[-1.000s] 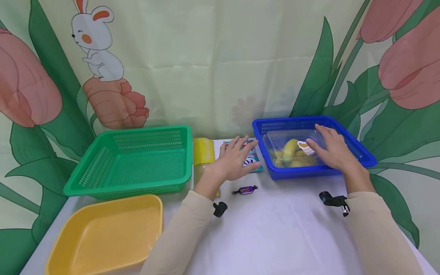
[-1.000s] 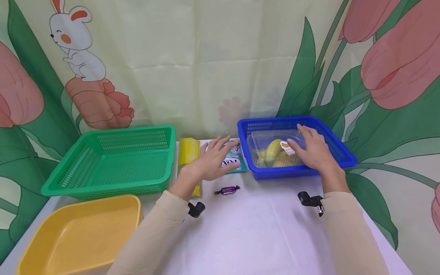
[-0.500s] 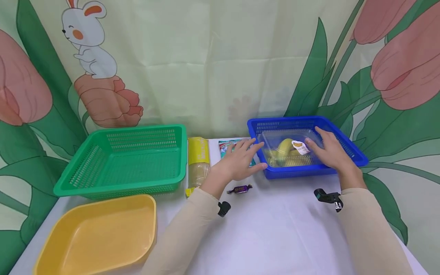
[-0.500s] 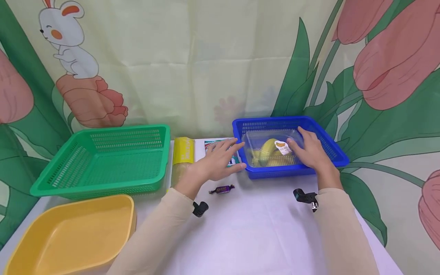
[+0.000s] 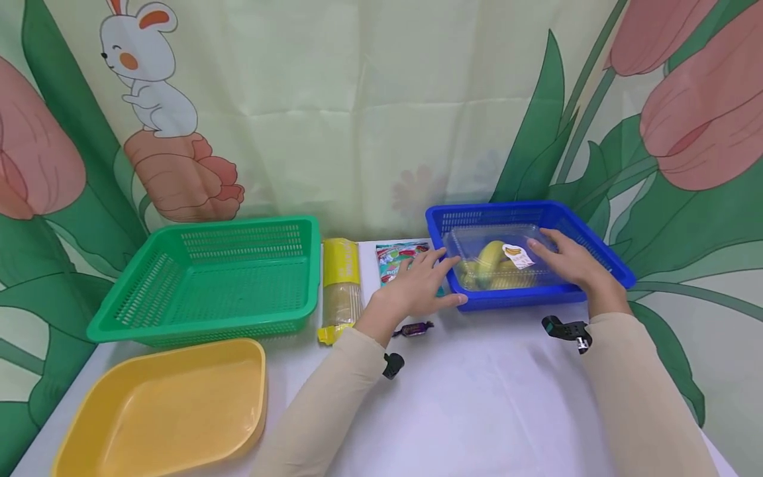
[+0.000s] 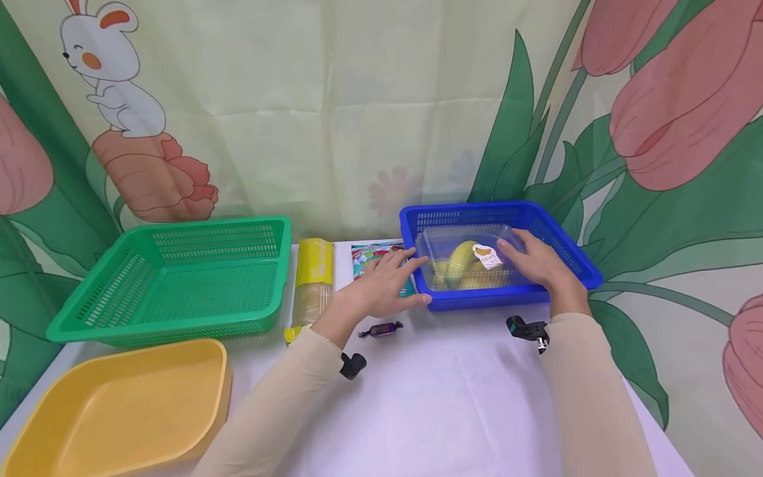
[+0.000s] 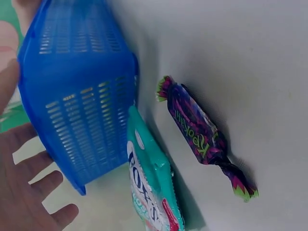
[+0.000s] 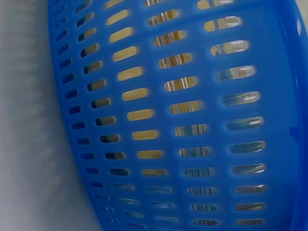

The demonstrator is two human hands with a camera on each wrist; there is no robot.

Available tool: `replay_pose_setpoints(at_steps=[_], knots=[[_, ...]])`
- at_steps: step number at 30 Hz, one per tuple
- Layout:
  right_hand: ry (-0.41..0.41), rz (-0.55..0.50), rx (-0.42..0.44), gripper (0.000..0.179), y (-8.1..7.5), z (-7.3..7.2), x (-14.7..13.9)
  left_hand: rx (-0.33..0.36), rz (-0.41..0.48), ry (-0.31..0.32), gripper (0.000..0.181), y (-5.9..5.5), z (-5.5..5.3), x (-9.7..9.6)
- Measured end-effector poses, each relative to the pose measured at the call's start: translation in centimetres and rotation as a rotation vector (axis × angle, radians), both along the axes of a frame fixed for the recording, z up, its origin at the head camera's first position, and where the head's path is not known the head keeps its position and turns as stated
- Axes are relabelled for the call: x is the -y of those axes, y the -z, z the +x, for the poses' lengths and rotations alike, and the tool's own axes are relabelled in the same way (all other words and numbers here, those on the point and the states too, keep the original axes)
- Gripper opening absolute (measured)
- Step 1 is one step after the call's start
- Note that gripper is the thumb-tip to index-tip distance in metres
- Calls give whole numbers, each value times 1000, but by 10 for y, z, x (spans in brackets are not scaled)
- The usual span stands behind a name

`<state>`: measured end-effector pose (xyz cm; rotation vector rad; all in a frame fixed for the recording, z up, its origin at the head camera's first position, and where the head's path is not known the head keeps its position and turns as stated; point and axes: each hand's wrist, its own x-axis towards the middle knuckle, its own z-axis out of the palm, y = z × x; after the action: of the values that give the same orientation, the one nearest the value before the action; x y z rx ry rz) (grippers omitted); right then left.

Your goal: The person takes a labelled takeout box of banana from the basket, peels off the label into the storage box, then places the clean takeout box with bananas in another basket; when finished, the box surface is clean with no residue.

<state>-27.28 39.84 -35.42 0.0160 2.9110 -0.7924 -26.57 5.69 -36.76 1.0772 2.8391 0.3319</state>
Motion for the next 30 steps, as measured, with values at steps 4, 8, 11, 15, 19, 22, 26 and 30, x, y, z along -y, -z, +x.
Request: replay_pose_setpoints(at_steps=[4,8,11,15,19,22,26,30], knots=[[11,-10,17,92,0,-1,-2,-13,27,-9,79,2,-1,-1],[13,-25,32,87,1,-1,-6,-31,31,-36,83,5,-4,-2],[12,-56,49,83,2,-2,-6,-35,32,-65,87,5,-4,-2],[11,-131,57,81,2,-3,-7,-34,36,-96,92,4,-5,-2],[43,-237,40,82,-1,0,-11,-13,46,-109,96,2,-5,-3],[81,-351,38,82,-4,2,-14,-3,57,-117,98,3,-4,-4],[125,-475,38,83,-9,6,-17,-12,74,-117,99,4,-4,-5],[151,-517,-32,86,-15,10,-15,-27,104,-97,98,2,-1,-5]])
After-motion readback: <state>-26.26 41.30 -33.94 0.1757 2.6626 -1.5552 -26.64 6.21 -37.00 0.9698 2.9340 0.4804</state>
